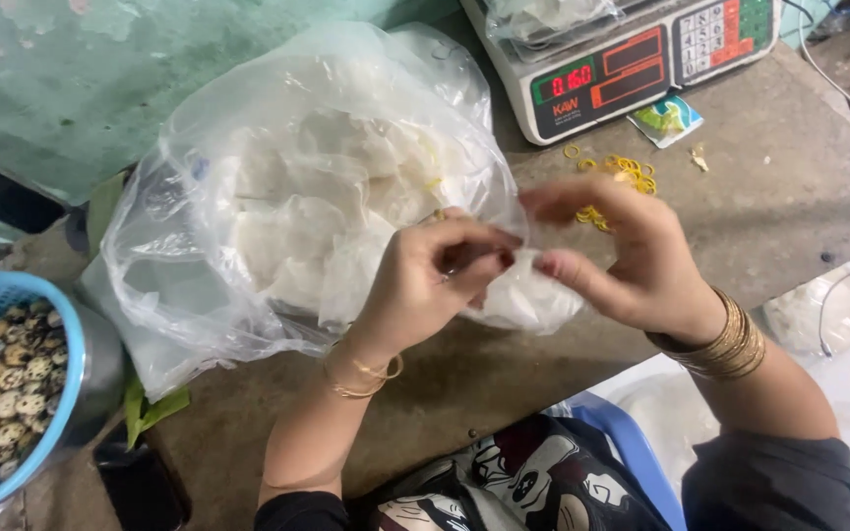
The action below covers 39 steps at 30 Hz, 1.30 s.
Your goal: Packing rice paper into plastic bags, weighing them on a digital scale, and counting currency notes.
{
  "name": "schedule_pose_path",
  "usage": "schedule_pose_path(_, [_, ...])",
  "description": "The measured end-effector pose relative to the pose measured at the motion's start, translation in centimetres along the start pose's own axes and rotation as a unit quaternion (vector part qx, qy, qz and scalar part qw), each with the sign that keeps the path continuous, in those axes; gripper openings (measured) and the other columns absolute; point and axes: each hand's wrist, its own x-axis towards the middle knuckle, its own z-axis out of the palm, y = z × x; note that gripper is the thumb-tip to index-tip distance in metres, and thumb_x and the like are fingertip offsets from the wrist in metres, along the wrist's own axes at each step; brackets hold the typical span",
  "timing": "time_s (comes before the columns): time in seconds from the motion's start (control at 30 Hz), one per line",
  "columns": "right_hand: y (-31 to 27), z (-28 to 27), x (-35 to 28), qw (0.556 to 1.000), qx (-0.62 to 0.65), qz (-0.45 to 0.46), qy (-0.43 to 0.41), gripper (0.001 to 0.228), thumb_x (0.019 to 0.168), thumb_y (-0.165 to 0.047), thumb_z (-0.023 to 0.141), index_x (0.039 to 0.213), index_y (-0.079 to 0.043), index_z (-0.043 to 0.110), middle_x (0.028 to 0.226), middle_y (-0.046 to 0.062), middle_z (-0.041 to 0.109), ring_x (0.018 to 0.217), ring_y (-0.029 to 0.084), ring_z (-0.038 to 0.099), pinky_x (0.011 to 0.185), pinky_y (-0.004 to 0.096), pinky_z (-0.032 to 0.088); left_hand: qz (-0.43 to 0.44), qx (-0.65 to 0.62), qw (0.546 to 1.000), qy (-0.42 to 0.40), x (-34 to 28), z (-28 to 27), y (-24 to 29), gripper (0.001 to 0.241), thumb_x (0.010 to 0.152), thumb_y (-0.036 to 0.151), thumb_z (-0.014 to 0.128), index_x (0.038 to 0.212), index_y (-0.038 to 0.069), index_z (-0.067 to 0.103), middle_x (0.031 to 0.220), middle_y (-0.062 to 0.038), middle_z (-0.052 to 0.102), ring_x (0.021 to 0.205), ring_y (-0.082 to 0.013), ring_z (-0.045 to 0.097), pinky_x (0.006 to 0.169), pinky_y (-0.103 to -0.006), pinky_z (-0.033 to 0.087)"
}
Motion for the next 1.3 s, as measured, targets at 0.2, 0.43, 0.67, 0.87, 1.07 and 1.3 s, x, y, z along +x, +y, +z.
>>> schedule_pose_path(0.2, [5.1, 3.7, -4.5, 0.970, 0.088, 0.201, -0.104, 0.017, 0.094, -0.018, 0.071, 0.094, -0.002, 0.065, 0.077, 0.015, 0.071, 0.066, 0.022, 0.066, 0.062, 0.037, 0.053, -0.130, -0.164, 0.978, 0.004, 0.3, -1.3, -5.4, 0.010, 0.094, 0.001, 0.070, 0.104, -0.003, 0.072, 0.073, -0.006, 0.062, 0.051, -0.0112, 0.066, 0.042, -0.0254, 0.059])
schedule_pose_path(0.43, [18.8, 0.7, -10.2, 0.875, -0.377, 0.299, -0.052, 0.031, 0.093, -0.028, 0.072, 0.123, -0.029, 0.073, 0.112, 0.006, 0.070, 0.097, 0.034, 0.070, 0.075, 0.045, 0.059, -0.243, -0.130, 0.961, -0.001, 0.1, -2.3, -14.6, 0.017, 0.091, 0.003, 0.074, 0.105, -0.007, 0.070, 0.079, -0.009, 0.061, 0.055, -0.0133, 0.066, 0.044, -0.0252, 0.062])
schedule_pose_path(0.67, [21.5, 1.7, -11.2, 0.873, -0.398, 0.282, -0.014, 0.013, 0.094, -0.031, 0.072, 0.103, -0.024, 0.078, 0.087, 0.010, 0.073, 0.081, 0.034, 0.072, 0.070, 0.043, 0.058, -0.236, -0.120, 0.964, 0.005, -0.1, -3.3, -13.9, 0.019, 0.090, 0.007, 0.078, 0.098, -0.007, 0.068, 0.080, -0.008, 0.057, 0.061, -0.0149, 0.069, 0.050, -0.0268, 0.065])
schedule_pose_path(0.87, [17.7, 1.2, -9.7, 0.919, -0.267, 0.232, 0.174, 0.024, 0.093, -0.007, 0.078, 0.111, -0.021, 0.083, 0.100, 0.004, 0.070, 0.089, 0.023, 0.068, 0.078, 0.031, 0.057, -0.183, -0.086, 0.979, 0.026, 0.3, -2.2, -12.9, 0.018, 0.097, 0.008, 0.069, 0.112, -0.003, 0.070, 0.085, -0.010, 0.057, 0.056, -0.0162, 0.068, 0.045, -0.0292, 0.064])
schedule_pose_path(1.07, [9.4, 5.4, -6.9, 0.948, -0.113, 0.206, 0.217, 0.025, 0.087, -0.004, 0.078, 0.104, -0.022, 0.082, 0.080, -0.005, 0.077, 0.073, 0.013, 0.072, 0.075, 0.030, 0.056, -0.109, -0.028, 0.993, 0.037, 1.8, 2.0, -10.2, 0.033, 0.093, 0.009, 0.071, 0.125, 0.002, 0.064, 0.084, -0.016, 0.063, 0.053, -0.0172, 0.067, 0.043, -0.0288, 0.062])
schedule_pose_path(1.3, [6.8, 6.1, -6.9, 0.964, -0.058, 0.196, 0.168, 0.014, 0.100, -0.020, 0.066, 0.091, -0.010, 0.068, 0.074, 0.010, 0.064, 0.071, 0.032, 0.062, 0.071, 0.043, 0.052, -0.076, 0.088, 0.993, 0.020, 1.5, 1.8, -10.4, 0.010, 0.092, 0.004, 0.066, 0.099, 0.005, 0.073, 0.080, -0.014, 0.073, 0.062, -0.0207, 0.071, 0.048, -0.0296, 0.059])
